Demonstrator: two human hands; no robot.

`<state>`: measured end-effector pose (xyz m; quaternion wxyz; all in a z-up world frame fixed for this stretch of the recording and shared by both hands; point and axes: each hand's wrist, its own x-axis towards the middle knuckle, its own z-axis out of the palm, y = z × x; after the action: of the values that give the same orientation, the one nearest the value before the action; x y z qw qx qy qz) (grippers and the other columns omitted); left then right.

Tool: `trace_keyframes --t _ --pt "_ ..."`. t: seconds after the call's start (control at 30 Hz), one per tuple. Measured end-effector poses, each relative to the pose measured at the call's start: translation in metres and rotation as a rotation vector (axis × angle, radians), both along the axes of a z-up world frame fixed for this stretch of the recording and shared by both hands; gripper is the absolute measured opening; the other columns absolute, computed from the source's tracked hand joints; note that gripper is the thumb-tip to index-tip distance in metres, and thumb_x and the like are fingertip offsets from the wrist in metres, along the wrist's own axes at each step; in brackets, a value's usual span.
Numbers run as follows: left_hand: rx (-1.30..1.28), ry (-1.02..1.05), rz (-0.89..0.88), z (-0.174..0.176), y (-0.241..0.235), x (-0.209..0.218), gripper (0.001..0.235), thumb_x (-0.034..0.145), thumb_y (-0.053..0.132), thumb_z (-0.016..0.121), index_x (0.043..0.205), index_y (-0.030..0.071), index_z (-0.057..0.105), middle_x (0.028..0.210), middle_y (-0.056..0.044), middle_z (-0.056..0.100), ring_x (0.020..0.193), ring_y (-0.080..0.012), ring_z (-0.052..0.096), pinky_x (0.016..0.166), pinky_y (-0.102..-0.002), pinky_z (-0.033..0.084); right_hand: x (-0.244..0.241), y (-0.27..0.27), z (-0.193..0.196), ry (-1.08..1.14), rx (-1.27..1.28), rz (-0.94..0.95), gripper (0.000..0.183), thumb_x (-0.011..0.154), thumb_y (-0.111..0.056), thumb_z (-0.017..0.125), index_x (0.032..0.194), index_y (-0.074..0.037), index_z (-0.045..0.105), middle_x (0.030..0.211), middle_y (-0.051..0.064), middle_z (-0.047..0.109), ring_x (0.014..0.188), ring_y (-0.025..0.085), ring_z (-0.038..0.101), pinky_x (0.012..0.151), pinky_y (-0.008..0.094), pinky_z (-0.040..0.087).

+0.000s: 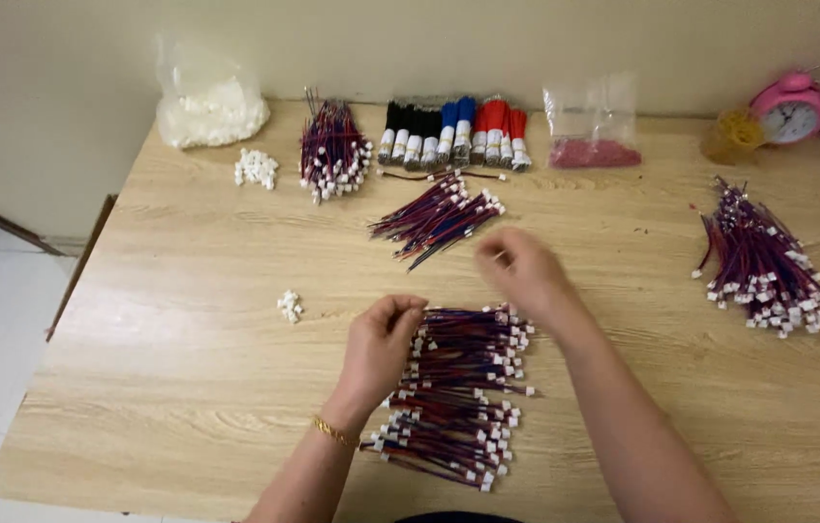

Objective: Assembling wire harnesses by manually attaching small white connectors to the ends of individual wires

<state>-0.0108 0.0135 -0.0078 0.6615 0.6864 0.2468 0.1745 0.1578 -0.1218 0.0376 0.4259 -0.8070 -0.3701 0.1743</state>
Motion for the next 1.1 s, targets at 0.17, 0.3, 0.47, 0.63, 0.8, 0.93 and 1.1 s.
trace_keyframes --t 0.17,0.3,0.47,0.63,0.8,0.93,1.1 --pt "0.396 0.110 0.029 0.004 -0.001 -0.010 0.012 0.086 0.012 0.067 0.093 0.013 0.077 0.082 -0.011 0.072 0.080 -0.0285 0.070 0.072 -0.035 0.054 0.080 0.010 -0.051 -0.149 -0.173 -0.399 0.028 0.086 -0.029 0.070 0.107 -0.010 0.070 0.096 0.012 0.072 0.094 0.029 0.069 0.081 0.042 0.054" --pt "0.417 0.150 0.043 -0.005 0.004 -0.012 0.012 0.085 0.014 0.068 0.094 0.014 0.076 0.084 -0.008 0.071 0.078 -0.0239 0.069 0.071 -0.034 0.054 0.096 0.025 -0.072 -0.168 -0.232 -0.374 0.035 0.083 -0.029 0.071 0.111 -0.009 0.068 0.096 0.012 0.072 0.097 0.030 0.068 0.083 0.043 0.053" --pt "0.453 0.170 0.069 0.001 0.005 -0.009 0.014 0.086 0.016 0.068 0.097 0.015 0.076 0.089 -0.006 0.070 0.085 -0.0255 0.069 0.074 -0.033 0.055 0.098 0.029 -0.081 -0.186 -0.368 -0.417 0.031 0.085 -0.040 0.068 0.108 -0.019 0.071 0.096 0.001 0.074 0.099 0.024 0.068 0.085 0.040 0.053" --pt "0.519 0.093 0.078 0.007 0.001 -0.009 0.016 0.083 0.014 0.069 0.098 0.014 0.075 0.088 -0.008 0.070 0.085 -0.0285 0.067 0.075 -0.036 0.054 0.075 0.016 -0.052 -0.191 -0.289 -0.404 0.025 0.082 -0.034 0.069 0.099 -0.017 0.072 0.088 0.004 0.073 0.089 0.027 0.070 0.077 0.042 0.054" --pt "0.630 -0.055 0.115 0.036 -0.003 -0.001 0.019 0.084 0.011 0.068 0.102 0.011 0.072 0.088 -0.011 0.069 0.086 -0.0325 0.067 0.075 -0.041 0.053 0.050 -0.006 -0.011 -0.177 -0.043 -0.370 0.022 0.078 -0.022 0.073 0.096 -0.010 0.070 0.082 0.010 0.071 0.073 0.026 0.069 0.066 0.039 0.053" --pt "0.783 -0.211 0.127 0.056 -0.010 0.009 0.026 0.084 0.011 0.069 0.109 0.013 0.069 0.093 -0.007 0.069 0.091 -0.0291 0.066 0.082 -0.039 0.050 0.005 -0.020 0.051 -0.144 0.042 -0.289 0.017 0.079 -0.015 0.074 0.095 -0.009 0.072 0.082 0.011 0.071 0.071 0.021 0.068 0.063 0.033 0.054" --pt "0.983 -0.344 0.110 0.071 -0.012 0.026 0.030 0.088 0.022 0.068 0.116 0.014 0.064 0.106 -0.004 0.066 0.104 -0.0250 0.061 0.096 -0.041 0.040 -0.033 -0.027 0.091 -0.141 0.118 -0.135 0.011 0.080 -0.009 0.074 0.090 -0.003 0.073 0.075 0.013 0.069 0.067 0.021 0.065 0.060 0.033 0.053"
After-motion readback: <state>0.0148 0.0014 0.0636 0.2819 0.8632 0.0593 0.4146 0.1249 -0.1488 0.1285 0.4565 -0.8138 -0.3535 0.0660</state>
